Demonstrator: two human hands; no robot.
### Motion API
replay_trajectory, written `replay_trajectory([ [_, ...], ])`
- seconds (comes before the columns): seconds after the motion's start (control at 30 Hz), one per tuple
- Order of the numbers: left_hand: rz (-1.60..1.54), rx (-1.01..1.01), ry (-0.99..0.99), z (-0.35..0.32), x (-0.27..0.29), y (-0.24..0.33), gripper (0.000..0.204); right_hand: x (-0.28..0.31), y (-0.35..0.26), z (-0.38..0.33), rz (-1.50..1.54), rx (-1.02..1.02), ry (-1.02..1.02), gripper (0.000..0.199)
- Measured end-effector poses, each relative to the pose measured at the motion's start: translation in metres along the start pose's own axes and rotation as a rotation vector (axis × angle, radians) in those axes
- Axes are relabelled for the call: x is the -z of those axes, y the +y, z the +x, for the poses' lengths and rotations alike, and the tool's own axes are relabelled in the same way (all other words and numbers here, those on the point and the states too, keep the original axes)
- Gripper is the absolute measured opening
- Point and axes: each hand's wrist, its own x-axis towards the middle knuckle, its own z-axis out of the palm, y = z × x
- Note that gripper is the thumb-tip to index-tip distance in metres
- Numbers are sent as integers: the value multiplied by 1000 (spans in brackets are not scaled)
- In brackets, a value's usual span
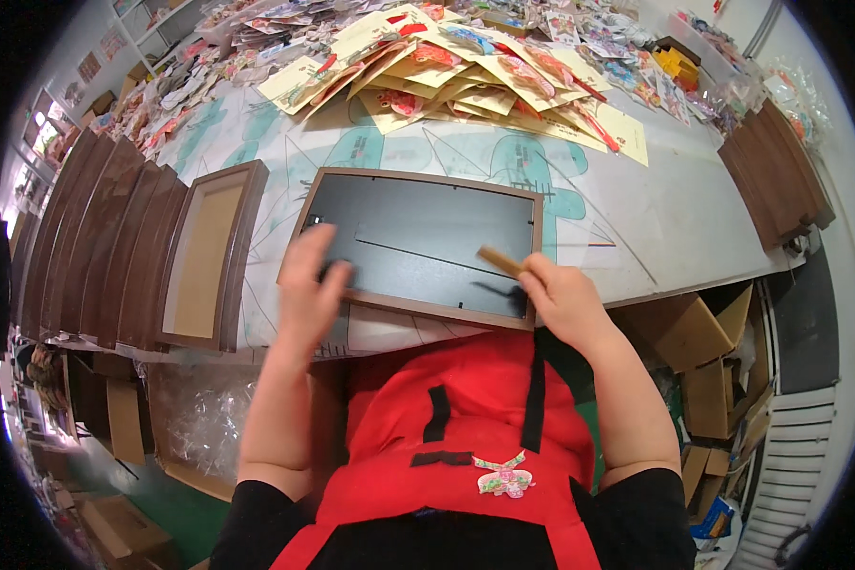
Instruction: The person assembles wooden picture frames in a workshop. They pick up a frame, insert a decorative paper cutout, place a backing board, and secure the back with a wooden stand using a small stick. The process is repeated for multiple frames.
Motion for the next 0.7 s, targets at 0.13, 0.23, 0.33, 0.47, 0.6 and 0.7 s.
replay_trajectory([
  [0.13, -212, -188, -299, -17, -41, 48, 52, -12, -13, -1, -268, 37, -121, 22],
  [0.23, -107, -245, -287, -16, -55, 57, 54, -12, -19, 2, -336, 34, -143, 23],
  [0.33, -100, -222, -316, -16, -61, 62, 49, -10, -14, 5, -312, 61, -169, 24],
  [0.47, -104, -199, -335, -18, -65, 65, 44, -4, -12, 12, -241, 48, -282, 25],
  [0.6, -109, -199, -327, -18, -67, 66, 40, 1, -9, 22, -178, 60, -377, 24],
  [0.7, -118, -192, -315, -18, -67, 66, 37, 3, -13, 17, -219, 101, -370, 24],
])
